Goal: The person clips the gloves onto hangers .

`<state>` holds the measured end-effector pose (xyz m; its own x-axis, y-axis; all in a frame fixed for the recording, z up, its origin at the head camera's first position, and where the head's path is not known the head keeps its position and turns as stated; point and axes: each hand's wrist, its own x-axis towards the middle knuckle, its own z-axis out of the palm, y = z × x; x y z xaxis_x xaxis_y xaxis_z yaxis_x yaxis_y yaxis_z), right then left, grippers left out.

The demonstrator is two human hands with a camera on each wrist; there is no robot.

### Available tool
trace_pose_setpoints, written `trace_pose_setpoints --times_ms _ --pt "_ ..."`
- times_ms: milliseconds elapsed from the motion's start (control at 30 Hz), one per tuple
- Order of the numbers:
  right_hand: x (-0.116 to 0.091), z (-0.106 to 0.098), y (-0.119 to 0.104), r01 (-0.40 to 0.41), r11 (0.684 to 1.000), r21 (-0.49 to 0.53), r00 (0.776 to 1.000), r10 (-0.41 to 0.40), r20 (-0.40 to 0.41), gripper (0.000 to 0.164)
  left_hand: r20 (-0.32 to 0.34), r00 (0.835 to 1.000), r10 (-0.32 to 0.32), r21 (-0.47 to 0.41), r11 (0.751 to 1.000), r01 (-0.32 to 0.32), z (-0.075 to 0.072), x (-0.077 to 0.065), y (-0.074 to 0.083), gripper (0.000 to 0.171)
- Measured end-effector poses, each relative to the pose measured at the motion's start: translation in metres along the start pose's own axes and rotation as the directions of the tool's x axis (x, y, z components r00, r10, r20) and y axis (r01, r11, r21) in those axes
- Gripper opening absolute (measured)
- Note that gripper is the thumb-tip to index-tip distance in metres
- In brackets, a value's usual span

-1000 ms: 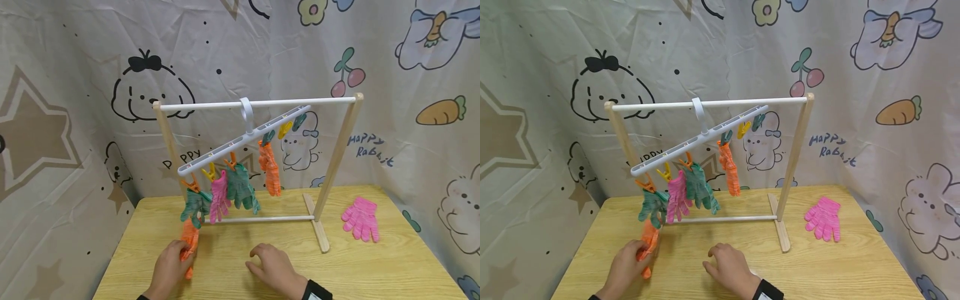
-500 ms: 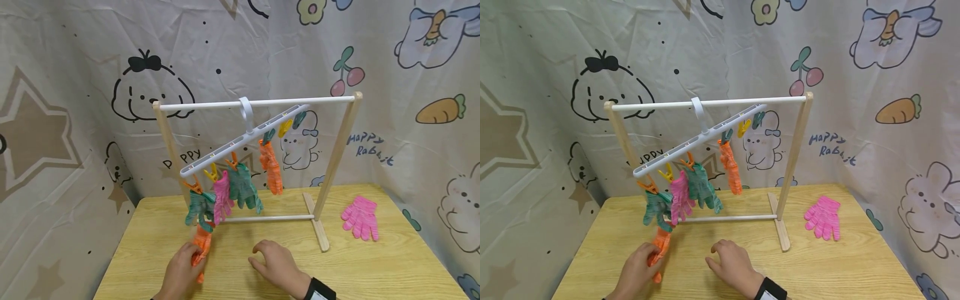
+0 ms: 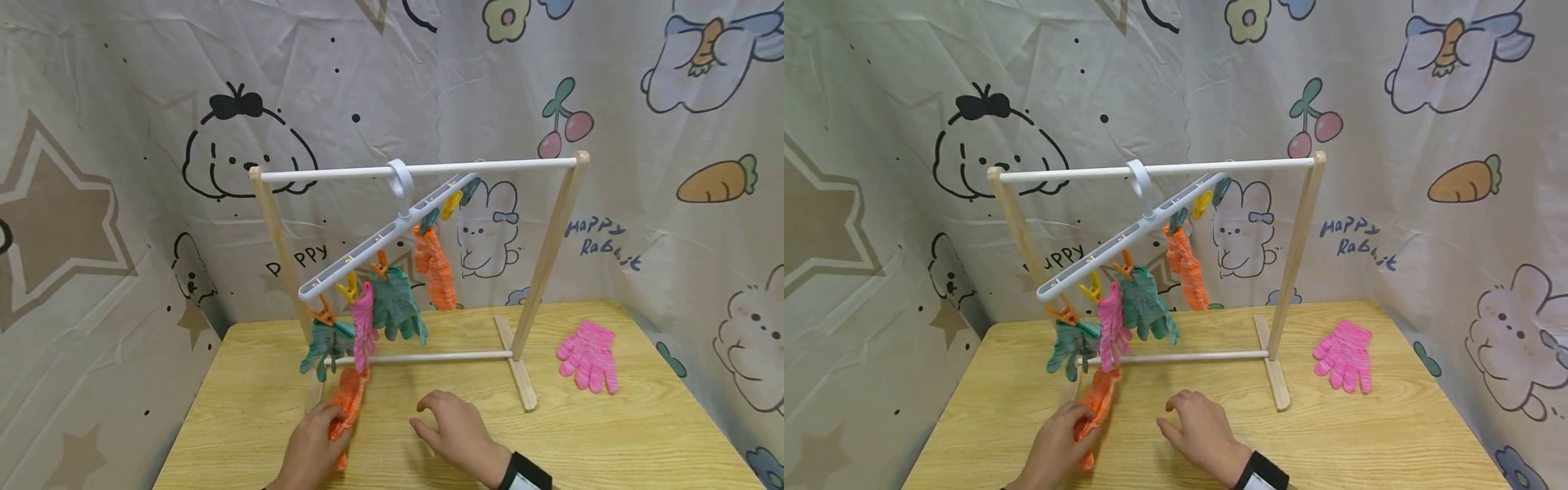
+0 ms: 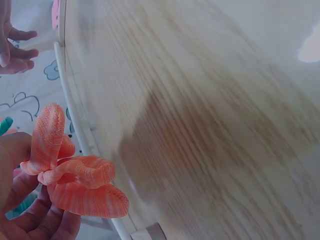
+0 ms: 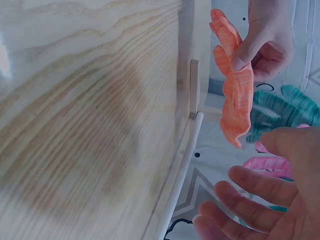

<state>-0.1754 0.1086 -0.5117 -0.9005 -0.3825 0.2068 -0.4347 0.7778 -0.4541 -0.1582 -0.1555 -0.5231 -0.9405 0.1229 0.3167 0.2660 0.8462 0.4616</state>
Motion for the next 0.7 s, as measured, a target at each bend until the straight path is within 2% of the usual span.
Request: trace_pose_setpoints --times_ms 333,700 --pt "0.003 -0.008 0.006 -0.033 0.999 -0.012 0.999 0.033 0.008 0.024 0.047 0.999 0.016 -0.029 0.999 -0.015 0.010 0.009 0.013 0.015" --pt "0.004 -0.014 0.009 -0.047 0.999 -0.013 0.999 0.047 0.003 0.025 0.029 0.997 0.071 -0.058 0.996 -0.069 0.019 0.012 0.025 0.015"
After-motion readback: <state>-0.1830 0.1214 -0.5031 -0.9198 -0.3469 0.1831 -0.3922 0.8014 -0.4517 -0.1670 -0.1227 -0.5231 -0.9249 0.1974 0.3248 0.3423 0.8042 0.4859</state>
